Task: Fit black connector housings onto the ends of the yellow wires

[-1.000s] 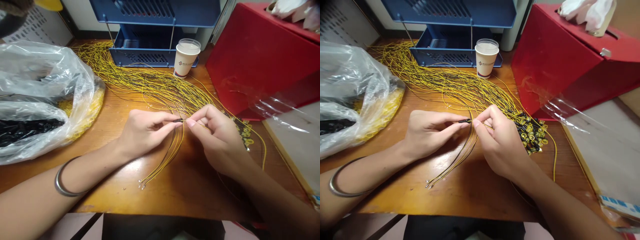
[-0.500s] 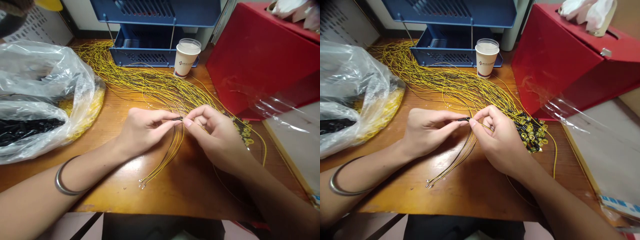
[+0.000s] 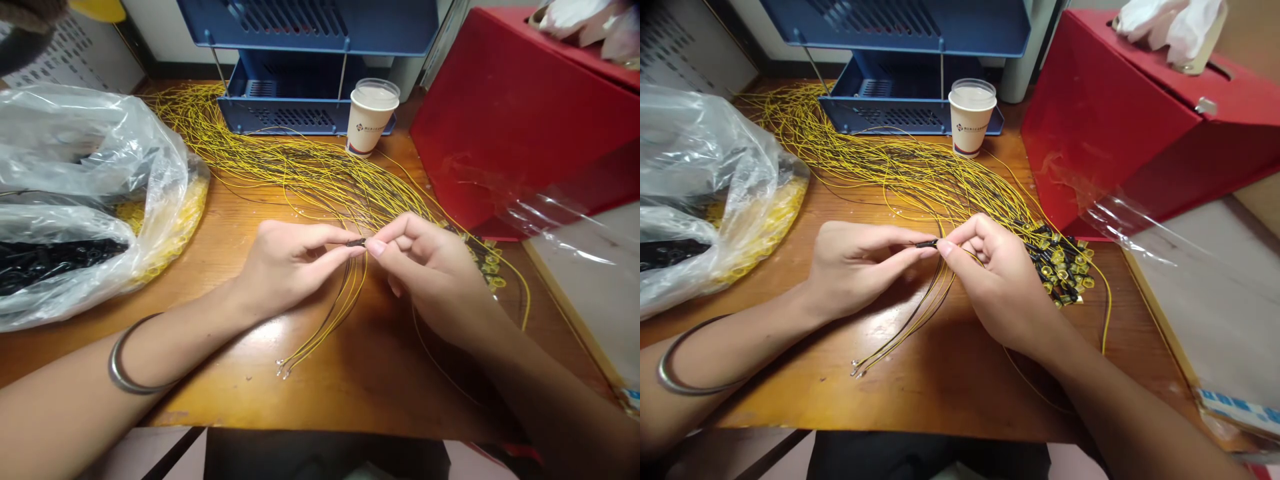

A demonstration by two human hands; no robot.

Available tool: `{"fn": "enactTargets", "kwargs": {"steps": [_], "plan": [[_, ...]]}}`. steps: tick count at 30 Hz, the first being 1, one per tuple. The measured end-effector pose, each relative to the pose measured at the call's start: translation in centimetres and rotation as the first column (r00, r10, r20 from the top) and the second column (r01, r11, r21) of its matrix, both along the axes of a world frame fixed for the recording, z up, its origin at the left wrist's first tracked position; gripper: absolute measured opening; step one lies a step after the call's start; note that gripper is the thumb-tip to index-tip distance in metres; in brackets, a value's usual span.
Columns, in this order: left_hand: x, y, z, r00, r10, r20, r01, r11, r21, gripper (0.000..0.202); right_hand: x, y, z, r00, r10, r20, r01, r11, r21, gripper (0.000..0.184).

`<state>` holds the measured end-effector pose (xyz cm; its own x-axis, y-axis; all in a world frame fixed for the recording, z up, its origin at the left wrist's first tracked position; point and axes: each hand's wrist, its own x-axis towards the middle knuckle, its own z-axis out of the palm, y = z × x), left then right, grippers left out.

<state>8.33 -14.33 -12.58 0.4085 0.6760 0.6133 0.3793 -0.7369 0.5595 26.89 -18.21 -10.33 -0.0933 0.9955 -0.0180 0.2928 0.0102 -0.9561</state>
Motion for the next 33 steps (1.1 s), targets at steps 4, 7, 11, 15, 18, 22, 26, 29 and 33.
{"fn": "enactTargets", "kwargs": {"steps": [4,7,11,15,18,22,26,29,33], "plan": [[0.07,0.10,-0.02,0.998,0.016,0.058,-0.014,0.999,-0.038,0.009,-0.02,0.09,0.15,0.998,-0.053,-0.035,0.053,0.999,-0.003,0.011],[0.11,0.09,0.00,0.998,0.037,0.045,-0.035,0.998,-0.055,0.009,-0.02,0.06,0.28,0.996,-0.084,-0.018,0.084,0.996,0.012,0.014],[0.11,-0.01,0.05,0.999,0.022,0.026,-0.020,0.998,-0.052,0.009,-0.15,-0.01,0.41,0.998,-0.054,-0.020,0.055,0.998,0.017,0.017],[0.09,-0.04,0.07,0.999,-0.016,0.045,0.017,0.999,-0.034,0.009,-0.27,0.05,0.50,0.999,-0.017,-0.039,0.016,1.000,-0.019,0.016],[0.09,-0.03,0.07,0.999,0.028,0.042,-0.025,0.996,-0.086,0.009,-0.21,0.13,0.58,0.998,-0.047,-0.052,0.046,0.999,-0.030,0.015],[0.14,-0.03,0.11,0.996,0.077,0.038,-0.073,0.991,-0.109,0.009,-0.06,0.08,0.58,0.994,-0.095,-0.047,0.094,0.995,-0.026,0.017],[0.15,-0.07,0.20,0.999,0.033,0.035,-0.030,0.995,-0.097,0.010,-0.08,-0.09,0.35,0.996,-0.072,-0.050,0.072,0.997,0.004,0.017],[0.13,-0.09,0.26,0.999,0.010,0.032,-0.007,0.996,-0.086,0.010,-0.18,-0.10,0.20,0.997,-0.043,-0.056,0.043,0.999,0.008,0.017],[0.08,-0.04,0.19,0.999,0.024,0.035,-0.021,0.996,-0.083,0.011,-0.18,0.00,0.27,0.995,-0.081,-0.055,0.081,0.997,0.004,0.014]]}}
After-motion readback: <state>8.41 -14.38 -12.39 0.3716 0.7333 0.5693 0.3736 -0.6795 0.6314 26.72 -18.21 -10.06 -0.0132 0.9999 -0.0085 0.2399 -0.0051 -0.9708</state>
